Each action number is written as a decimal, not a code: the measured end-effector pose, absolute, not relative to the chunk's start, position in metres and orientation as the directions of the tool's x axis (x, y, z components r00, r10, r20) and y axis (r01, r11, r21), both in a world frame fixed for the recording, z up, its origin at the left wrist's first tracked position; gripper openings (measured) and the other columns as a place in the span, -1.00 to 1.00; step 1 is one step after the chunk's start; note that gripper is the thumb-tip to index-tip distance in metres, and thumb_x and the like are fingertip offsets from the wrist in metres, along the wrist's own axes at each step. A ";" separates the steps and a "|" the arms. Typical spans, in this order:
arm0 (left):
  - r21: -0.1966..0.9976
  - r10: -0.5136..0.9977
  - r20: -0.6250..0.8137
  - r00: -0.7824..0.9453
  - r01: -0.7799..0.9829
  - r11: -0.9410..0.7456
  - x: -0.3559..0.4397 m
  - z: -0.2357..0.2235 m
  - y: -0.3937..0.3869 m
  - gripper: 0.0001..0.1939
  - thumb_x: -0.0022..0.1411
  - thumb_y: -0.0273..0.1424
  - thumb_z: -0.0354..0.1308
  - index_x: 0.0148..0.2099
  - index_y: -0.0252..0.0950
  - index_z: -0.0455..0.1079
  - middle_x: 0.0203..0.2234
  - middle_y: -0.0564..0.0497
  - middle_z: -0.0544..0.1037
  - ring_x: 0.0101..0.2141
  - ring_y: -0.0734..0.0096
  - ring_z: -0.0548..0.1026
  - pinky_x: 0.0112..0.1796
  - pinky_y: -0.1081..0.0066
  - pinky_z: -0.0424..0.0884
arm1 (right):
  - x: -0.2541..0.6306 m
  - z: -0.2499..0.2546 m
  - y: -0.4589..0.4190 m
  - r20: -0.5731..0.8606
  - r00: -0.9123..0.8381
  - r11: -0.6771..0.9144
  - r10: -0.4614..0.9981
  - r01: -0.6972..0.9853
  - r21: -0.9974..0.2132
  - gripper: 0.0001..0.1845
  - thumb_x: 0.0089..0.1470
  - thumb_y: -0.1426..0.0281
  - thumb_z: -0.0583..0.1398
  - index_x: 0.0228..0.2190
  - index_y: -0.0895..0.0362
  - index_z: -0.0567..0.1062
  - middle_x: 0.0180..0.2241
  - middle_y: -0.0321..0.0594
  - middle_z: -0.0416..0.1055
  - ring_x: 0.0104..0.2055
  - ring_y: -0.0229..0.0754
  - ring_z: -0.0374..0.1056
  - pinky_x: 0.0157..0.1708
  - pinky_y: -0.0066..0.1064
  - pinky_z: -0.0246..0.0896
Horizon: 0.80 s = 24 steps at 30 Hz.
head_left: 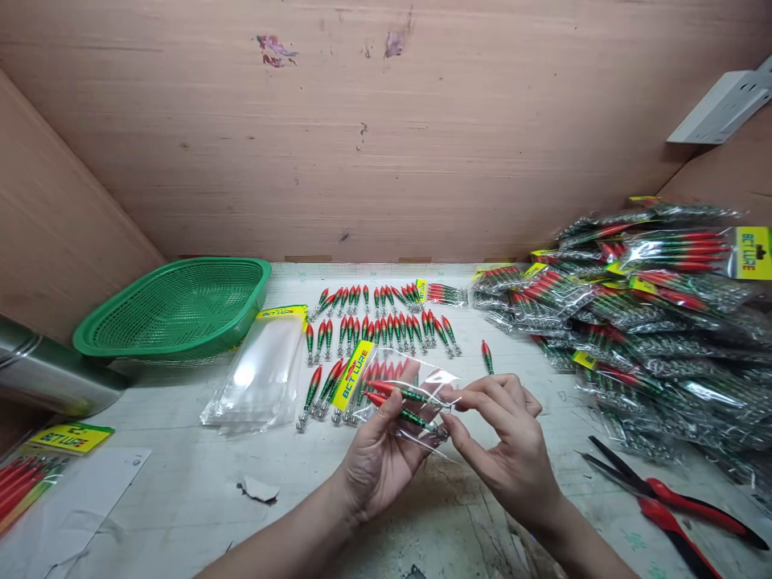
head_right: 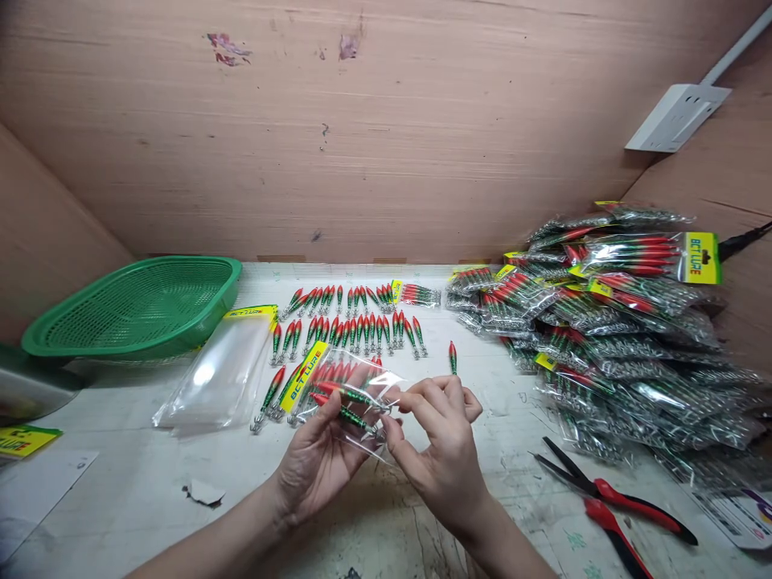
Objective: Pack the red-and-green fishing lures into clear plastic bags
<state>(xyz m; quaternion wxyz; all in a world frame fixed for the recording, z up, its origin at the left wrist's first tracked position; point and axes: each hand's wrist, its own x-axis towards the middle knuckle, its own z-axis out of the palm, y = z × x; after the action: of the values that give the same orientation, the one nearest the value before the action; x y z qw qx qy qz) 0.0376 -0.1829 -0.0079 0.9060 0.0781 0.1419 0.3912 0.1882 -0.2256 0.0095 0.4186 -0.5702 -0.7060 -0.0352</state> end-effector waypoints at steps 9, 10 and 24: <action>0.283 0.729 -0.308 0.611 -0.673 0.683 0.038 -0.009 -0.178 -0.59 0.29 -0.39 0.03 0.17 -0.28 0.24 0.05 -0.14 0.45 0.06 0.17 0.40 0.07 0.17 0.31 | 0.197 0.019 -0.226 0.671 -0.149 0.466 0.726 0.825 -0.321 -0.92 0.10 0.41 0.20 -0.31 0.08 0.50 -0.41 -0.27 0.39 -0.32 -0.19 0.26 -0.26 -0.25 -0.02; 0.285 0.732 -0.318 0.603 -0.676 0.680 0.038 -0.008 -0.176 -0.61 0.28 -0.38 0.03 0.14 -0.29 0.28 0.04 -0.13 0.46 0.04 0.14 0.41 0.05 0.15 0.33 | 0.208 0.019 -0.224 0.681 -0.126 0.460 0.721 0.822 -0.335 -0.91 0.10 0.42 0.20 -0.30 0.09 0.50 -0.41 -0.26 0.38 -0.32 -0.19 0.28 -0.27 -0.26 0.02; 0.291 0.736 -0.355 0.576 -0.680 0.672 0.038 -0.006 -0.171 -0.69 0.23 -0.36 0.09 0.00 -0.35 0.42 -0.07 -0.11 0.54 -0.07 0.12 0.50 -0.09 0.21 0.45 | 0.292 -0.019 -0.198 0.393 -0.123 0.287 0.911 0.875 -0.390 -0.84 0.14 0.37 0.09 -0.31 0.14 0.45 -0.39 -0.17 0.37 -0.39 -0.19 0.36 -0.43 -0.36 0.33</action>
<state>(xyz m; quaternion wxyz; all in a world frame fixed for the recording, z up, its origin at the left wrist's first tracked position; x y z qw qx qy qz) 0.0380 -0.1713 -0.0064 0.8855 0.0615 0.2282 0.4000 0.2915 -0.1981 -0.0193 0.2875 -0.5963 -0.7488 0.0313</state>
